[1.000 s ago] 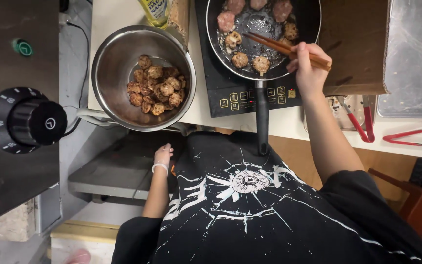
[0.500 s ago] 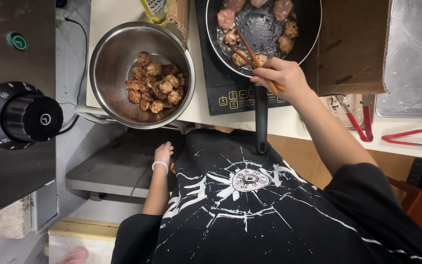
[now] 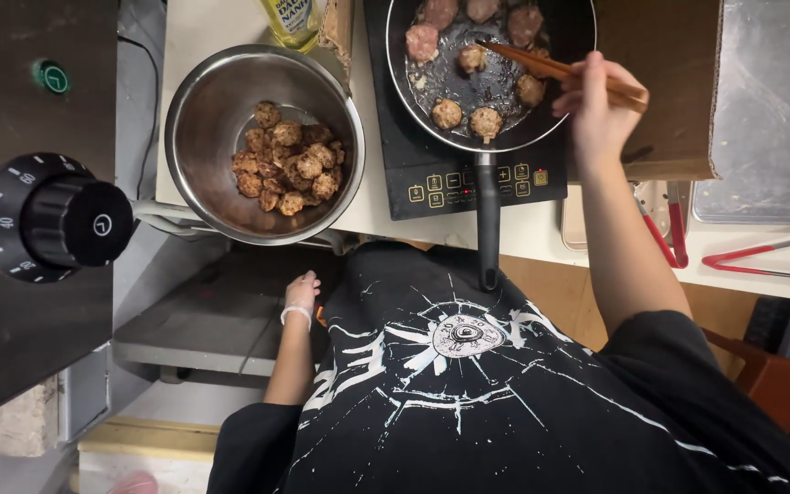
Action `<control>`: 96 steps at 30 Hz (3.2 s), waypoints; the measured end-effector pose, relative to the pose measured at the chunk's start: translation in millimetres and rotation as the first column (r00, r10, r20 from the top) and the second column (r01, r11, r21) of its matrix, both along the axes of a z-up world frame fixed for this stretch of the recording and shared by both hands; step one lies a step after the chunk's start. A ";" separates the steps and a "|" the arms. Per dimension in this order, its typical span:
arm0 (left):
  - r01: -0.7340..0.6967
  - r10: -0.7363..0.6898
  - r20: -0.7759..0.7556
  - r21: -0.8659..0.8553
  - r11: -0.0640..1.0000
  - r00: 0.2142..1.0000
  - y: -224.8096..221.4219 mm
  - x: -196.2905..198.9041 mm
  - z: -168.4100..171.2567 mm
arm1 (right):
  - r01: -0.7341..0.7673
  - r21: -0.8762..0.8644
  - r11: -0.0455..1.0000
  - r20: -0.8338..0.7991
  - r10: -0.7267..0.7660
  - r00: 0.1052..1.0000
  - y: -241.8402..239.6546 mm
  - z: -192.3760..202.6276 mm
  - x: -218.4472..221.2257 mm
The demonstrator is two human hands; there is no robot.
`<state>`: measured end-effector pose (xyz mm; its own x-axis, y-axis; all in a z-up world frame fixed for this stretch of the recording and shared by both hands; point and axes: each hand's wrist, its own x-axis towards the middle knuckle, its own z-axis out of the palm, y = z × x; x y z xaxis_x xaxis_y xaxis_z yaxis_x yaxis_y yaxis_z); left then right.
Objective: Cooking meatballs on an induction cooktop, flipping them with chopsticks and transferring them with tongs.
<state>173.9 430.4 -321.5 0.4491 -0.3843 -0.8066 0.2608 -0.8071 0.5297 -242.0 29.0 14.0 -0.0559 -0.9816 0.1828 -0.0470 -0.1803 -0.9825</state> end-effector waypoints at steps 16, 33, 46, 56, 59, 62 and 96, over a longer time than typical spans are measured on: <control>0.045 -0.045 0.001 -0.043 0.998 0.999 -11.3 10.0 -7.5 | -0.070 0.053 0.996 0.001 0.070 0.998 24.8 -29.2 8.8; -0.001 0.000 -0.003 -0.043 0.999 1.000 -2.0 6.4 -9.8 | -0.237 0.109 0.965 0.002 0.238 0.971 19.9 -30.5 14.1; 0.019 -0.019 -0.013 0.009 1.000 1.000 6.7 12.6 -3.9 | -0.354 -0.098 0.930 -0.290 0.314 0.904 58.6 28.6 41.2; -0.004 0.003 -0.015 -0.065 0.998 1.000 -3.4 18.9 -14.9 | -0.347 -0.215 0.913 -0.495 0.204 0.845 51.2 2.3 60.7; 0.015 -0.015 -0.004 -0.047 0.999 1.000 0.8 17.3 -3.7 | -0.204 -0.086 0.975 -0.206 0.183 0.961 44.2 -13.1 55.4; 0.032 -0.032 0.005 -0.011 0.999 0.999 6.9 15.9 6.2 | -0.089 0.061 0.994 0.063 0.085 0.994 32.8 -28.4 45.0; 0.053 -0.053 -0.004 -0.052 0.997 0.999 -10.4 24.3 -12.1 | -0.308 -0.026 0.951 -0.498 0.255 0.829 86.6 73.4 -20.4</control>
